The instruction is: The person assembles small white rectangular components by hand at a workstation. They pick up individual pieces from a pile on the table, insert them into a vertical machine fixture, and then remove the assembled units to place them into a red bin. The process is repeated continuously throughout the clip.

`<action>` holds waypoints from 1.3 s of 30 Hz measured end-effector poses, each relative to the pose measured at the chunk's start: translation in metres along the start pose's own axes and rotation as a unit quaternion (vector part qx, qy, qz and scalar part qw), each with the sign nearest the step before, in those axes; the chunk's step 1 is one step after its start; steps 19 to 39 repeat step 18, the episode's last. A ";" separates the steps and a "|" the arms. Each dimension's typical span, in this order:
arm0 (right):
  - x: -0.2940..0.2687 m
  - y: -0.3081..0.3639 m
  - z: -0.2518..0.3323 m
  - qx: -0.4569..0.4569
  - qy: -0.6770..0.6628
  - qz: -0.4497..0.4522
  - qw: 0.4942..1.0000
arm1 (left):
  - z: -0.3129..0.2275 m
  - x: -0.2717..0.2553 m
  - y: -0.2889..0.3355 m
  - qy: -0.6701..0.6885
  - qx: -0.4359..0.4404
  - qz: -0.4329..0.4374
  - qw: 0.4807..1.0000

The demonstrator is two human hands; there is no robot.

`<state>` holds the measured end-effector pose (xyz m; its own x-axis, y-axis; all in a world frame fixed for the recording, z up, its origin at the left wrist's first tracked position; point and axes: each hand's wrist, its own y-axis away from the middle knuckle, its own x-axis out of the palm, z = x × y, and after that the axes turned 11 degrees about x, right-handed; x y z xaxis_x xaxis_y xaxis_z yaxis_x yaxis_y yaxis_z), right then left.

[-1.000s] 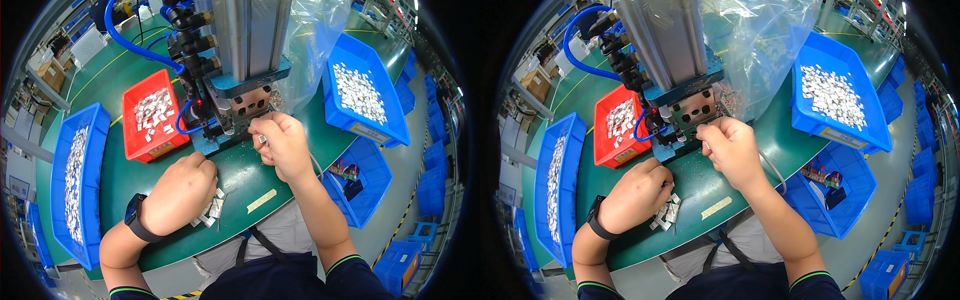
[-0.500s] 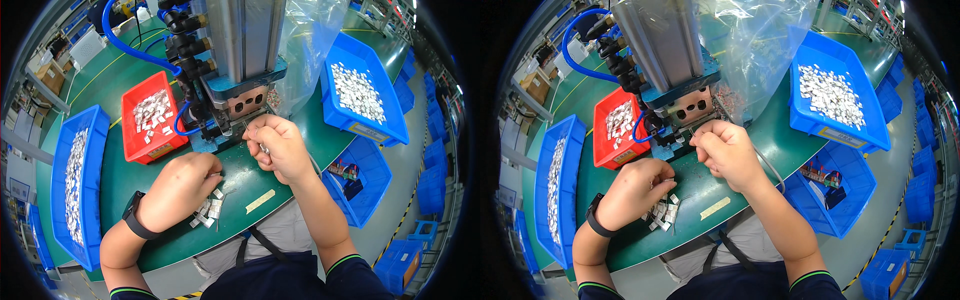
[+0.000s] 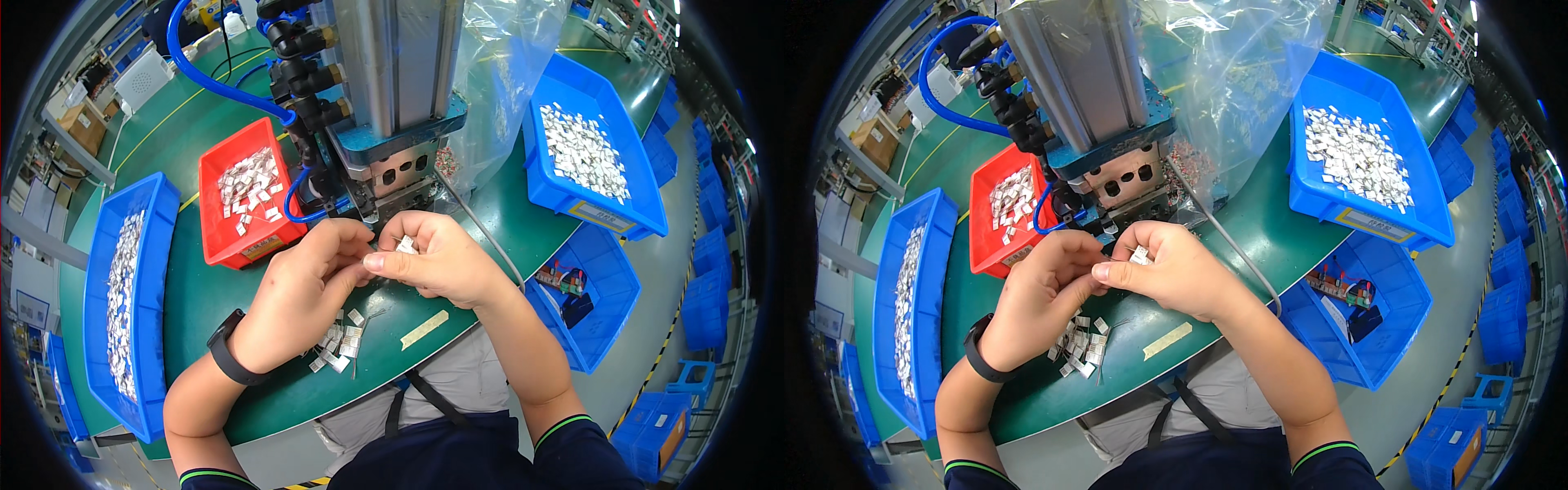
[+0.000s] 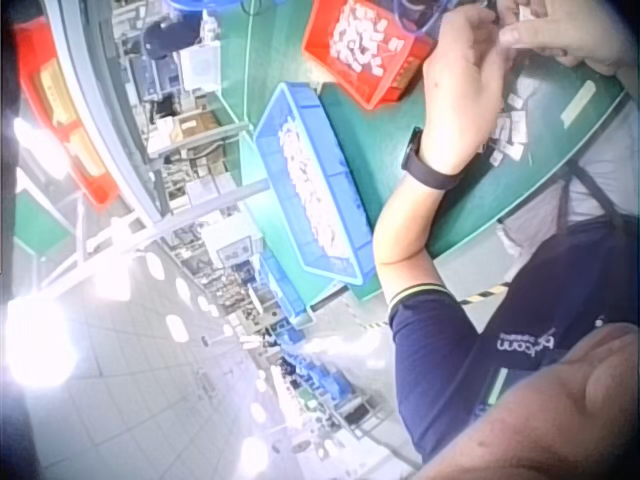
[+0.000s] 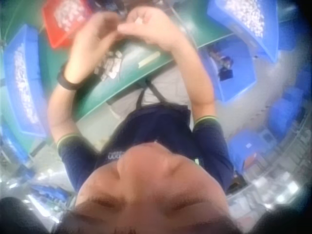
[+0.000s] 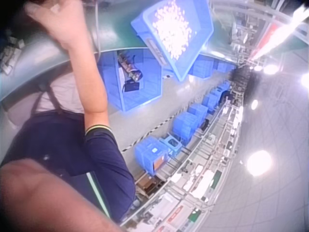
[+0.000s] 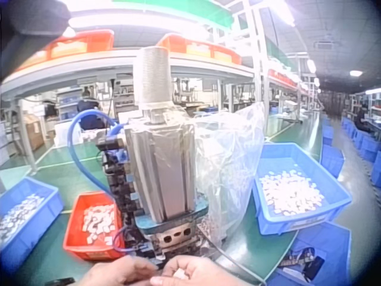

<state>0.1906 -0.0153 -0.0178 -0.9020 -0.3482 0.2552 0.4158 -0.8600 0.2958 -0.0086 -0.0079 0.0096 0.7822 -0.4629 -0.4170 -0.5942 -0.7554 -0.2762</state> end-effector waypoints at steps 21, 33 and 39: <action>-0.015 -0.004 -0.017 -0.089 0.146 -0.012 0.985 | 0.010 -0.003 -0.003 -0.008 0.023 -0.059 0.998; -0.015 -0.004 -0.017 -0.089 0.146 -0.012 0.985 | 0.010 -0.003 -0.003 -0.008 0.023 -0.059 0.998; -0.015 -0.004 -0.017 -0.089 0.146 -0.012 0.985 | 0.010 -0.003 -0.003 -0.008 0.023 -0.059 0.998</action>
